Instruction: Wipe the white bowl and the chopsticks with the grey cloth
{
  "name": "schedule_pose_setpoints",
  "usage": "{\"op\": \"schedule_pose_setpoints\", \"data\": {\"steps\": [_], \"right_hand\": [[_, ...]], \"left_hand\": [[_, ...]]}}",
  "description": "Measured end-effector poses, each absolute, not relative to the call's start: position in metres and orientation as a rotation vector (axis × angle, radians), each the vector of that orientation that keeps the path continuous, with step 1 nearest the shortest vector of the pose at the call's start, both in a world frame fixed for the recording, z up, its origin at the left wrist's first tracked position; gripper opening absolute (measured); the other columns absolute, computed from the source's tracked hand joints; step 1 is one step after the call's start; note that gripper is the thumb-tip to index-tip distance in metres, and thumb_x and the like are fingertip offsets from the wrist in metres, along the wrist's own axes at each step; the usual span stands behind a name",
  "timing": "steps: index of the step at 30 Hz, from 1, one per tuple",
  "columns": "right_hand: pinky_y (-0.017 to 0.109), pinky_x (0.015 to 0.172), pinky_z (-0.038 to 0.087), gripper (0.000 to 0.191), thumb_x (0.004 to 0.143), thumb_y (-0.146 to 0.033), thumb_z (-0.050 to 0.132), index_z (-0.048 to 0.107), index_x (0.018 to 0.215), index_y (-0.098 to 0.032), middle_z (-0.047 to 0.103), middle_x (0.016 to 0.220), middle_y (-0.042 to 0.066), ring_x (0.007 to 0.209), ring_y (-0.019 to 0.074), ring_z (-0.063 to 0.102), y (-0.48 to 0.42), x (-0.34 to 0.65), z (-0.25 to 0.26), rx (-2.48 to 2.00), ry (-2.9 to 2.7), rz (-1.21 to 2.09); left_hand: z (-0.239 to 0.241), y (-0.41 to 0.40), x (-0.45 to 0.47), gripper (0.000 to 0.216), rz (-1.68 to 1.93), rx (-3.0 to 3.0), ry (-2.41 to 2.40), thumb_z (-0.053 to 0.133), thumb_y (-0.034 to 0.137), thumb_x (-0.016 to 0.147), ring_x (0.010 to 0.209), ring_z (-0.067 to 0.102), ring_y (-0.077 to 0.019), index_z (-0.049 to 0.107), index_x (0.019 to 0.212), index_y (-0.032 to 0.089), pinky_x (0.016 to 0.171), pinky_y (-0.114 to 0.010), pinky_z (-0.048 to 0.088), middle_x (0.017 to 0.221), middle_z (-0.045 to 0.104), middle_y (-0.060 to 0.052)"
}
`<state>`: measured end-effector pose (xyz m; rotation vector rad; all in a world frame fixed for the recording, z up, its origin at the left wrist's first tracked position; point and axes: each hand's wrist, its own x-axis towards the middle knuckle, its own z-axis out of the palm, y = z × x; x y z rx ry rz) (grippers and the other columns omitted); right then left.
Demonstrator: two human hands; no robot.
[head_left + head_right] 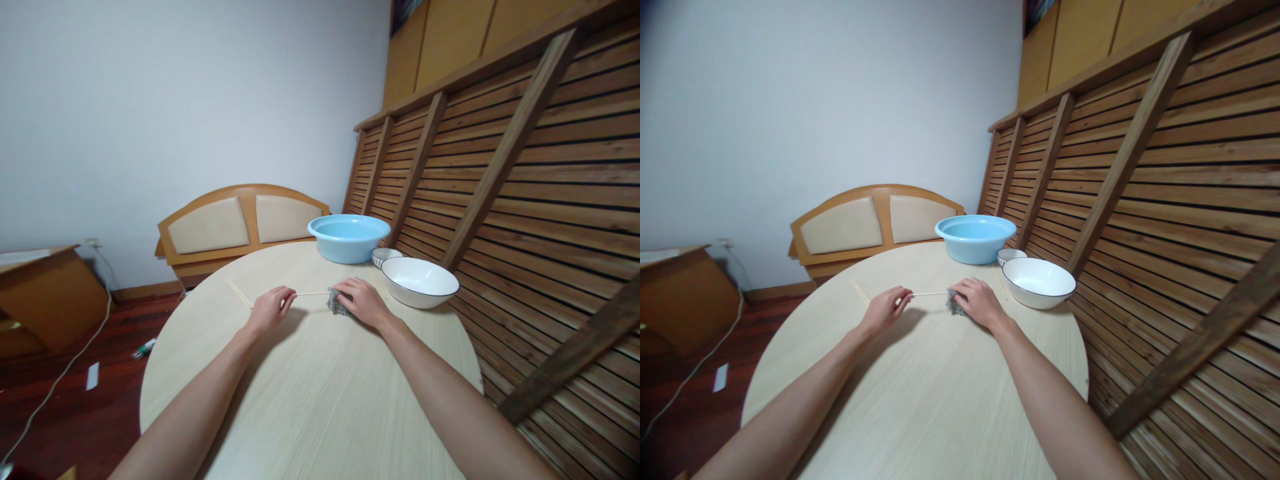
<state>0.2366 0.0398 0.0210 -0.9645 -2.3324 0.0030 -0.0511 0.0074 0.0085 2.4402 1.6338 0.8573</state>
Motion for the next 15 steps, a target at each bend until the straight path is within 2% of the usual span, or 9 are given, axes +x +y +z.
{"op": "schedule_pose_setpoints", "data": {"steps": [8,15], "right_hand": [[0.035,0.088,0.044,0.018,0.096,-0.022,0.064,0.071,0.112,-0.022,0.073,0.105,0.005,0.099,0.0201,0.063,0.022,0.205,0.022,-0.812,-2.453,-0.03],[0.034,0.085,0.04,0.013,0.094,-0.021,0.065,0.072,0.105,-0.022,0.073,0.1,0.003,0.095,0.0191,0.062,0.019,0.2,0.028,-0.858,-2.442,-0.027]], "left_hand": [[0.007,-0.006,-0.022,0.038,0.734,2.567,1.545,0.039,0.038,0.106,0.083,0.065,-0.0169,0.07,0.097,0.019,0.072,-0.026,0.04,0.092,0.072,-0.005],[0.009,-0.004,-0.022,0.038,0.723,2.708,1.53,0.039,0.039,0.106,0.084,0.065,-0.0162,0.07,0.096,0.019,0.07,-0.025,0.04,0.092,0.071,-0.006]]}}
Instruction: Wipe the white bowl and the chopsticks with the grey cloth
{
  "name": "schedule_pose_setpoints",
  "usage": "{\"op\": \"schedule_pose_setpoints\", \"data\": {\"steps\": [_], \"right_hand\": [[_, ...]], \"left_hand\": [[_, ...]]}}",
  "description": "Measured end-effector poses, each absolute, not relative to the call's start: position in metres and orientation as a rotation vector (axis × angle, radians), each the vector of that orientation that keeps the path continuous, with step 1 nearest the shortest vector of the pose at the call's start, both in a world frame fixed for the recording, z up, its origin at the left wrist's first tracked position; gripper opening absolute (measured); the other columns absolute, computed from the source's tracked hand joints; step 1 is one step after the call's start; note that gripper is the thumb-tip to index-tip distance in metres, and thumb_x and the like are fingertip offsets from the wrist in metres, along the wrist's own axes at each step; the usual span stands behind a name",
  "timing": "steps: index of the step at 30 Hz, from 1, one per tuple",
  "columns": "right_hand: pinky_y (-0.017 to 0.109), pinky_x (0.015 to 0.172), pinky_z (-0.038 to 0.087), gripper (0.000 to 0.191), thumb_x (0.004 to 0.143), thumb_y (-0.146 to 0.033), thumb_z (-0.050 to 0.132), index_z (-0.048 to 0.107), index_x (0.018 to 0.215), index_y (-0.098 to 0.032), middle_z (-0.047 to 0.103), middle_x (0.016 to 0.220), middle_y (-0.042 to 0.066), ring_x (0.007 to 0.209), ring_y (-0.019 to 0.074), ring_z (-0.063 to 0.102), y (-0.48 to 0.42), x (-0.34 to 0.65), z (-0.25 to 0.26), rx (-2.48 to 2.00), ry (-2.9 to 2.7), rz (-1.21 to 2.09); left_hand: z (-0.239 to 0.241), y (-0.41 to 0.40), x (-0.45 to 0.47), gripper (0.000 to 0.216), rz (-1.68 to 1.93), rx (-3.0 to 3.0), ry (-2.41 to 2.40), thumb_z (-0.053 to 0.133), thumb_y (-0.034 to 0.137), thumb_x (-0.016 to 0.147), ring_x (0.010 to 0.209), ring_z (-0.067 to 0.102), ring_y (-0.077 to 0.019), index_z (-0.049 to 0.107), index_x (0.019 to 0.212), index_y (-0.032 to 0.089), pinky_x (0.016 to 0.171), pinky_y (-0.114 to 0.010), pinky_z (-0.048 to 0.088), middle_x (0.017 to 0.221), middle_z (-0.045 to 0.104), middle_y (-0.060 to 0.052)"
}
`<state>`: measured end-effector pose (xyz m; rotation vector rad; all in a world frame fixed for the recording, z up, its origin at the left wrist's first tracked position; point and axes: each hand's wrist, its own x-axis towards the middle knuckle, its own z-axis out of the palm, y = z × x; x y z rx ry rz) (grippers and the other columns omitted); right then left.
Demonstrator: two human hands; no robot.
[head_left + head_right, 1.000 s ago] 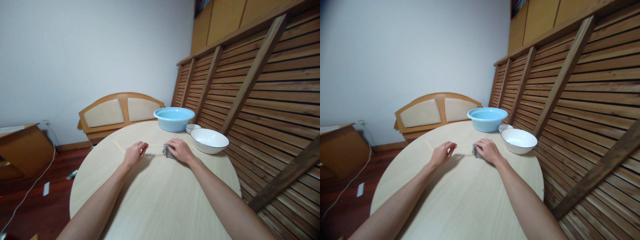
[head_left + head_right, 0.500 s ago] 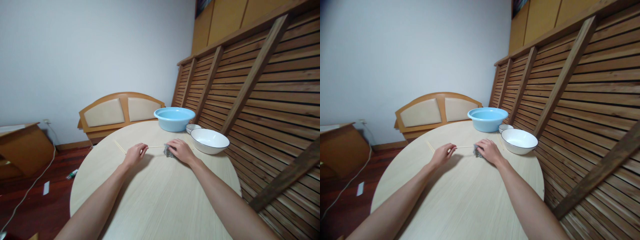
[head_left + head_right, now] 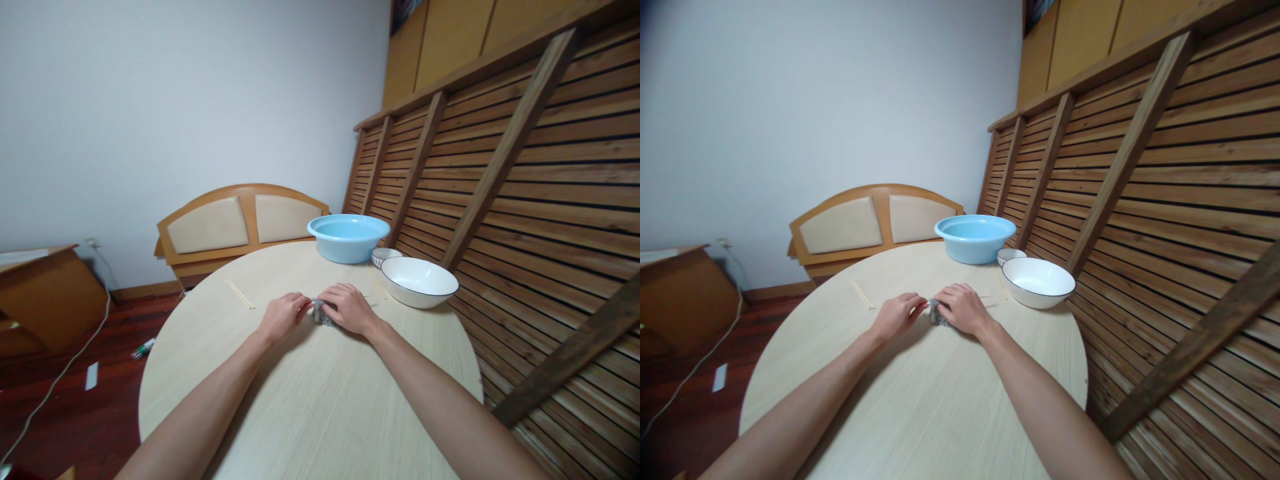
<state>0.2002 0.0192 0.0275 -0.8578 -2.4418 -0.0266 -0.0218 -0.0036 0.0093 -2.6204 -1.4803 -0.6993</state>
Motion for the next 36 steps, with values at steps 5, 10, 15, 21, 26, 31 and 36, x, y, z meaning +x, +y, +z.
{"op": "schedule_pose_setpoints", "data": {"steps": [5,10,15,21,26,31,36], "right_hand": [[0.034,0.085,0.039,0.013,0.093,-0.019,0.066,0.072,0.103,-0.022,0.074,0.1,0.002,0.096,0.0201,0.063,0.021,0.203,0.032,-0.909,-2.429,-0.029],[0.034,0.085,0.04,0.013,0.092,-0.019,0.066,0.073,0.102,-0.023,0.075,0.102,0.003,0.096,0.0207,0.063,0.025,0.213,0.032,-0.985,-2.384,-0.03],[0.034,0.085,0.042,0.015,0.092,-0.017,0.065,0.074,0.102,-0.023,0.075,0.103,0.003,0.098,0.0207,0.064,0.03,0.222,0.033,-1.042,-2.339,-0.016],[0.035,0.089,0.044,0.017,0.092,-0.017,0.062,0.074,0.104,-0.022,0.075,0.106,0.005,0.1,0.0214,0.064,0.034,0.228,0.031,-1.074,-2.324,-0.001],[0.037,0.09,0.046,0.017,0.092,-0.018,0.063,0.074,0.104,-0.022,0.075,0.106,0.005,0.1,0.0221,0.065,0.038,0.233,0.028,-1.075,-2.3,-0.012],[0.037,0.089,0.047,0.017,0.092,-0.019,0.062,0.074,0.104,-0.022,0.075,0.106,0.006,0.099,0.0223,0.065,0.04,0.236,0.026,-1.061,-2.296,-0.003],[0.037,0.09,0.047,0.018,0.092,-0.016,0.062,0.074,0.105,-0.02,0.074,0.105,0.006,0.099,0.0217,0.065,0.041,0.238,0.022,-1.047,-2.313,0.016]], "left_hand": [[0.016,-0.001,-0.028,0.035,-0.68,-2.592,-1.445,0.04,0.038,0.106,0.087,0.065,-0.0166,0.07,0.1,0.02,0.072,-0.025,0.042,0.094,0.071,-0.005],[0.021,0.0,-0.036,0.038,-0.712,-2.585,-1.547,0.038,0.04,0.106,0.089,0.065,-0.0174,0.071,0.102,0.021,0.072,-0.026,0.042,0.096,0.072,-0.006],[0.021,0.005,-0.046,0.042,-0.882,-2.631,-1.86,0.04,0.047,0.102,0.086,0.066,-0.0186,0.073,0.099,0.021,0.074,-0.028,0.042,0.096,0.074,-0.006],[0.02,0.016,-0.062,0.049,-1.123,-2.743,-2.074,0.04,0.054,0.094,0.08,0.063,-0.0188,0.073,0.091,0.018,0.075,-0.03,0.043,0.088,0.074,-0.006],[0.02,0.021,-0.071,0.055,-1.349,-2.775,-2.188,0.043,0.063,0.086,0.071,0.059,-0.0176,0.068,0.08,0.014,0.065,-0.028,0.044,0.076,0.068,-0.007],[0.016,0.023,-0.072,0.059,-1.476,-2.758,-2.28,0.044,0.071,0.081,0.066,0.057,-0.0156,0.061,0.07,0.015,0.061,-0.027,0.045,0.07,0.064,-0.006],[0.007,0.024,-0.066,0.059,-1.459,-2.707,-2.302,0.042,0.072,0.08,0.066,0.057,-0.0167,0.059,0.071,0.016,0.061,-0.027,0.044,0.069,0.065,-0.007]]}}
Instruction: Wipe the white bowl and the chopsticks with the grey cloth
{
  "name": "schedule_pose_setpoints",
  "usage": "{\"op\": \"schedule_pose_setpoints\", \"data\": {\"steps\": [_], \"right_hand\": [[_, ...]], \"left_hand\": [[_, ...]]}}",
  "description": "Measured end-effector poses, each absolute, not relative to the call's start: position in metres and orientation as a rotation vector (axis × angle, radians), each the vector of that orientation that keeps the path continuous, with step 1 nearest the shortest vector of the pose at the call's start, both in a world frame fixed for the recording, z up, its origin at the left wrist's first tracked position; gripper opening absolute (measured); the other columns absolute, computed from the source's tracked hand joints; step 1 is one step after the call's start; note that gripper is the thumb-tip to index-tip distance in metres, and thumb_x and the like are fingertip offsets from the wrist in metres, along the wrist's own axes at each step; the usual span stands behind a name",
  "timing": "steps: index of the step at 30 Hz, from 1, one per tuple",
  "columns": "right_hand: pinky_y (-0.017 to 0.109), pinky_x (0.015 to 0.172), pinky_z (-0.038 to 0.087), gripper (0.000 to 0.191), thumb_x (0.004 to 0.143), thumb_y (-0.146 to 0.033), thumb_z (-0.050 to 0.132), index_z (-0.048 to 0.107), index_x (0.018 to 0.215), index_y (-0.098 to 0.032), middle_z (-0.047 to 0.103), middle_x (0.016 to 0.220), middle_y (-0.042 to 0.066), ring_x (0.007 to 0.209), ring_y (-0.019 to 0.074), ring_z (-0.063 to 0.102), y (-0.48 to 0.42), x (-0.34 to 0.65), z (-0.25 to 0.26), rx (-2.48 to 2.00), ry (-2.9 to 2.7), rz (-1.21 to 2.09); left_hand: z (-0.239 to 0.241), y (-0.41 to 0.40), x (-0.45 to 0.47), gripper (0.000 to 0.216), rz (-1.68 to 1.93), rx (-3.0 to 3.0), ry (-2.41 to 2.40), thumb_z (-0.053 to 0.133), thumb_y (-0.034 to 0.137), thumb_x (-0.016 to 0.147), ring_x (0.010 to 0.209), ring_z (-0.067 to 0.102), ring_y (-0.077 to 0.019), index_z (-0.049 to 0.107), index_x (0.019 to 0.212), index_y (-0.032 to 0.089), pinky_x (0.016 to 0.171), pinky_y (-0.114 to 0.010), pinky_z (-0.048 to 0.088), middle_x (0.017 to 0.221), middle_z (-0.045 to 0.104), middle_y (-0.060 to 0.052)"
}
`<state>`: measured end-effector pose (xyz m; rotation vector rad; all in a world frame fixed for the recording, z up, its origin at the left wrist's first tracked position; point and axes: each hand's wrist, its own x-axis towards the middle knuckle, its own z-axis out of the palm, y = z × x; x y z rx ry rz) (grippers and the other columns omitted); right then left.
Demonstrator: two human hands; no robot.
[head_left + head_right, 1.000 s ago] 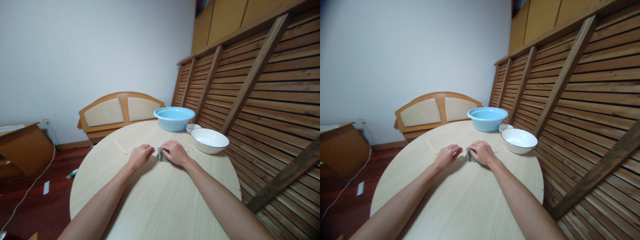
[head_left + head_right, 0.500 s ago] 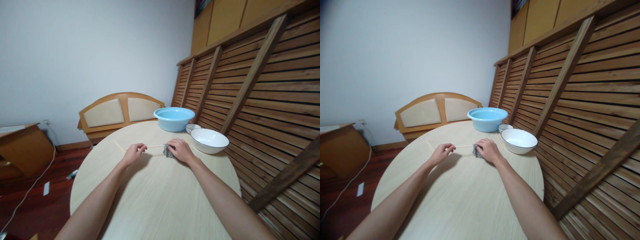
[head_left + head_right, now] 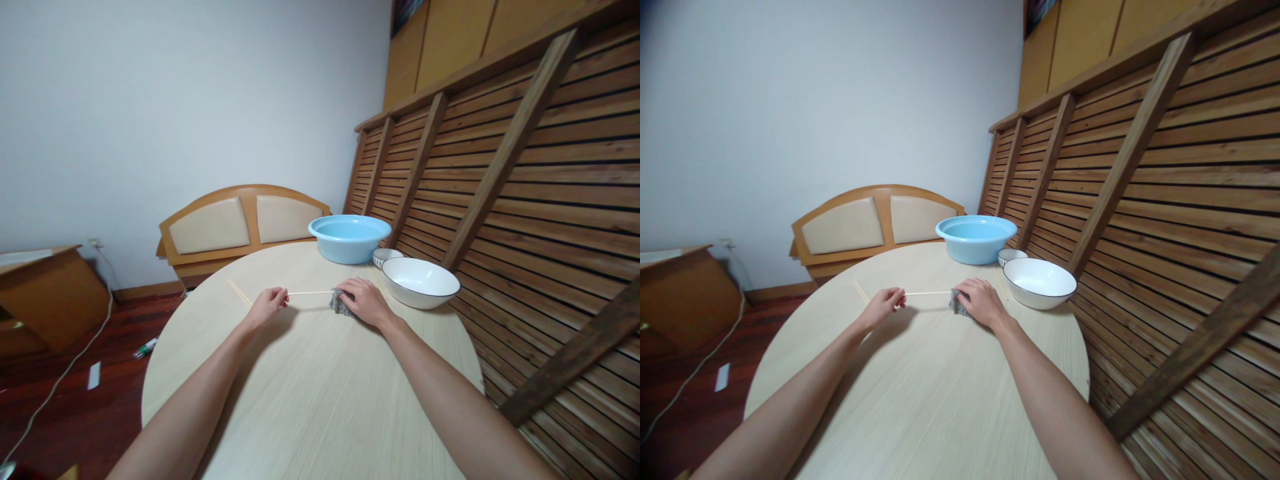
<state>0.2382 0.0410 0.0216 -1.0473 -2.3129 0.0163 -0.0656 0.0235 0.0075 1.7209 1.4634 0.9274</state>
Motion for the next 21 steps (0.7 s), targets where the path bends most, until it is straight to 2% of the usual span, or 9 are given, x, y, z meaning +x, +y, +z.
{"op": "schedule_pose_setpoints", "data": {"steps": [8,14,21], "right_hand": [[0.037,0.091,0.046,0.018,0.095,-0.017,0.061,0.072,0.109,-0.019,0.073,0.107,0.007,0.101,0.0214,0.063,0.038,0.232,0.021,-0.987,-2.353,0.009],[0.035,0.09,0.043,0.017,0.097,-0.021,0.062,0.07,0.111,-0.021,0.072,0.106,0.005,0.101,0.0205,0.063,0.026,0.212,0.023,-0.879,-2.452,0.007],[0.034,0.086,0.04,0.013,0.097,-0.022,0.062,0.071,0.106,-0.022,0.073,0.103,0.004,0.096,0.0194,0.062,0.023,0.206,0.027,-0.879,-2.465,-0.012]], "left_hand": [[0.003,0.019,-0.056,0.053,0.911,1.869,1.54,0.036,0.061,0.091,0.069,0.059,-0.0178,0.061,0.073,0.017,0.065,-0.028,0.042,0.072,0.067,-0.006],[0.009,0.001,-0.025,0.048,0.763,2.116,1.565,0.038,0.052,0.099,0.077,0.064,-0.0181,0.07,0.085,0.019,0.069,-0.027,0.04,0.085,0.074,-0.005],[0.015,-0.005,-0.02,0.045,0.715,2.508,1.551,0.037,0.045,0.105,0.08,0.064,-0.0162,0.073,0.094,0.02,0.068,-0.025,0.038,0.09,0.072,-0.007]]}}
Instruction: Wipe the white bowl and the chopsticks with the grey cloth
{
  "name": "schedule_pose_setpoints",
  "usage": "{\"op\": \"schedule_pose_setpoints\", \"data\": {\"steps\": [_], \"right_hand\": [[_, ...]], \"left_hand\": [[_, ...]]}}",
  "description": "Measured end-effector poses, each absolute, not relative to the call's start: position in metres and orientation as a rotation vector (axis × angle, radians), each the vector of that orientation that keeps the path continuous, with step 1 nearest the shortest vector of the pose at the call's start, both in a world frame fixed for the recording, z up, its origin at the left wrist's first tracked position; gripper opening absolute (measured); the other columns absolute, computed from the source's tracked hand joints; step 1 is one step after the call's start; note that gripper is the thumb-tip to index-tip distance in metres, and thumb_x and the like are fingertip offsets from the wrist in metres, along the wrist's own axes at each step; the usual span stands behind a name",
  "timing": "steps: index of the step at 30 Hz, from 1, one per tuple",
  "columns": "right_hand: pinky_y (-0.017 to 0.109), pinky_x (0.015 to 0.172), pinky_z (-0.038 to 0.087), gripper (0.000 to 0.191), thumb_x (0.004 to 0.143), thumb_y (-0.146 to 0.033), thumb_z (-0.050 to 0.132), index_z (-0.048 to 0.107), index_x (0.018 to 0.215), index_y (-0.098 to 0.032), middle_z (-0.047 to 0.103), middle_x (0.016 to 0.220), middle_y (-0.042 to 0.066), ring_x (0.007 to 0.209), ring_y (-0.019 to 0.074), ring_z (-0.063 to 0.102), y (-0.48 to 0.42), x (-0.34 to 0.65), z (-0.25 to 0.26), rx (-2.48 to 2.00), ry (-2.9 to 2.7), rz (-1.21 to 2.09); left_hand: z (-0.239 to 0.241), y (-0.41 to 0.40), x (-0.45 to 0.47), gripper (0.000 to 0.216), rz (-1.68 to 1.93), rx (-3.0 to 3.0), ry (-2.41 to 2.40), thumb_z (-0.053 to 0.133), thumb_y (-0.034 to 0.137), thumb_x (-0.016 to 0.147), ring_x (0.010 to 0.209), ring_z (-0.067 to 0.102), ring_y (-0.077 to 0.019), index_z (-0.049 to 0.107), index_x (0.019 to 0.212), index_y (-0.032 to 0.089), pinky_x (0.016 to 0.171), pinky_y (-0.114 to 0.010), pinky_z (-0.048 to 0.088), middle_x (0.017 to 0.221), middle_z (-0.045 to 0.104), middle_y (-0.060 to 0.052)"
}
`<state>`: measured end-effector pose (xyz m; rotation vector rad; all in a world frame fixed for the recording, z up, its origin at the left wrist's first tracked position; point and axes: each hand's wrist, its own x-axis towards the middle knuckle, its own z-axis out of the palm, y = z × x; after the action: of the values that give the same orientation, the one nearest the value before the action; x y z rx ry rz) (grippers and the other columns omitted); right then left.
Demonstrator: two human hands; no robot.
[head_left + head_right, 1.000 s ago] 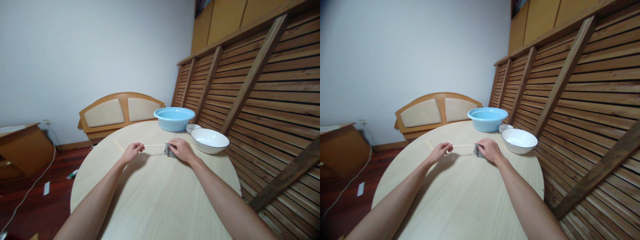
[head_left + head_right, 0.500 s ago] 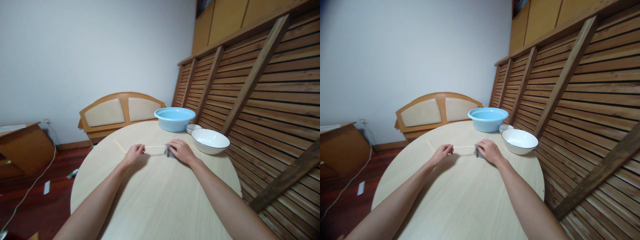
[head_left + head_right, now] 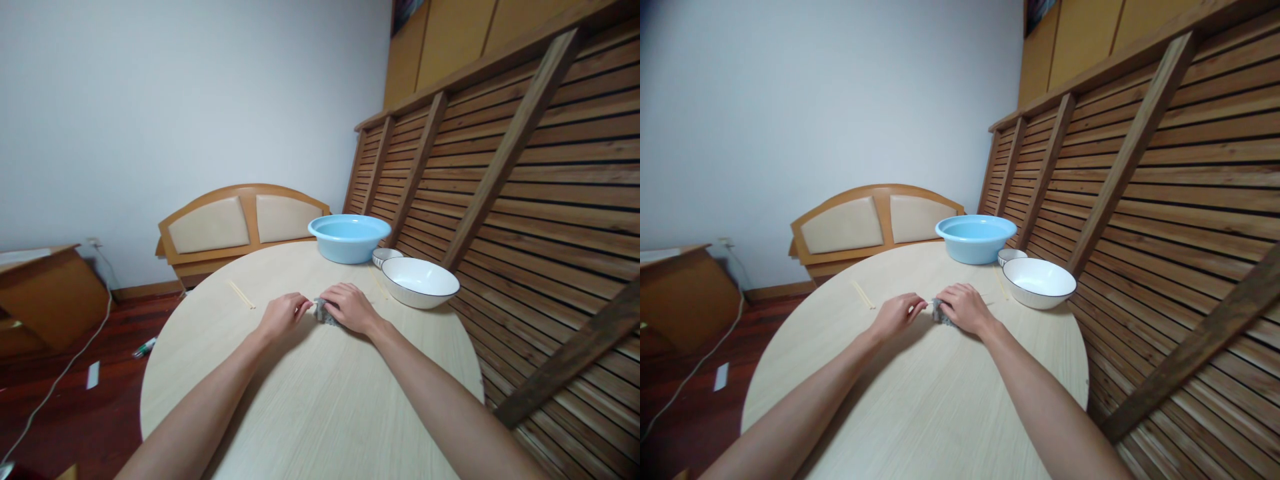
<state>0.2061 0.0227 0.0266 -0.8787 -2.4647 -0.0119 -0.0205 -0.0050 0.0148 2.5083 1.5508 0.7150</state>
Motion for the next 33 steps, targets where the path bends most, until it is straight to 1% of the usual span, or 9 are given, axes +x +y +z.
{"op": "schedule_pose_setpoints", "data": {"steps": [7,13,25,33], "right_hand": [[0.033,0.085,0.039,0.014,0.097,-0.021,0.062,0.071,0.107,-0.023,0.073,0.104,0.003,0.097,0.0193,0.062,0.025,0.206,0.03,-0.906,-2.454,-0.013],[0.034,0.086,0.04,0.015,0.096,-0.021,0.063,0.072,0.108,-0.024,0.074,0.105,0.003,0.099,0.0198,0.063,0.026,0.209,0.033,-0.933,-2.436,-0.014],[0.035,0.087,0.044,0.017,0.094,-0.018,0.062,0.073,0.106,-0.023,0.075,0.107,0.004,0.1,0.0212,0.065,0.032,0.221,0.032,-1.032,-2.358,0.011],[0.038,0.094,0.046,0.018,0.093,-0.018,0.062,0.074,0.107,-0.022,0.075,0.111,0.005,0.103,0.022,0.065,0.041,0.232,0.026,-1.063,-2.311,0.022]], "left_hand": [[0.02,-0.002,-0.028,0.043,0.71,2.683,1.566,0.038,0.045,0.106,0.084,0.064,-0.0154,0.071,0.094,0.02,0.069,-0.024,0.039,0.091,0.071,-0.005],[0.025,-0.002,-0.034,0.044,0.7,2.724,1.549,0.036,0.045,0.107,0.084,0.062,-0.0154,0.071,0.097,0.02,0.069,-0.025,0.041,0.09,0.069,-0.006],[0.025,0.006,-0.058,0.041,0.69,2.691,1.639,0.039,0.044,0.106,0.085,0.063,-0.0157,0.071,0.096,0.021,0.066,-0.024,0.037,0.092,0.07,-0.005],[0.024,0.012,-0.075,0.045,0.744,2.623,1.682,0.037,0.048,0.106,0.086,0.064,-0.0163,0.072,0.098,0.022,0.067,-0.023,0.038,0.095,0.072,-0.006]]}}
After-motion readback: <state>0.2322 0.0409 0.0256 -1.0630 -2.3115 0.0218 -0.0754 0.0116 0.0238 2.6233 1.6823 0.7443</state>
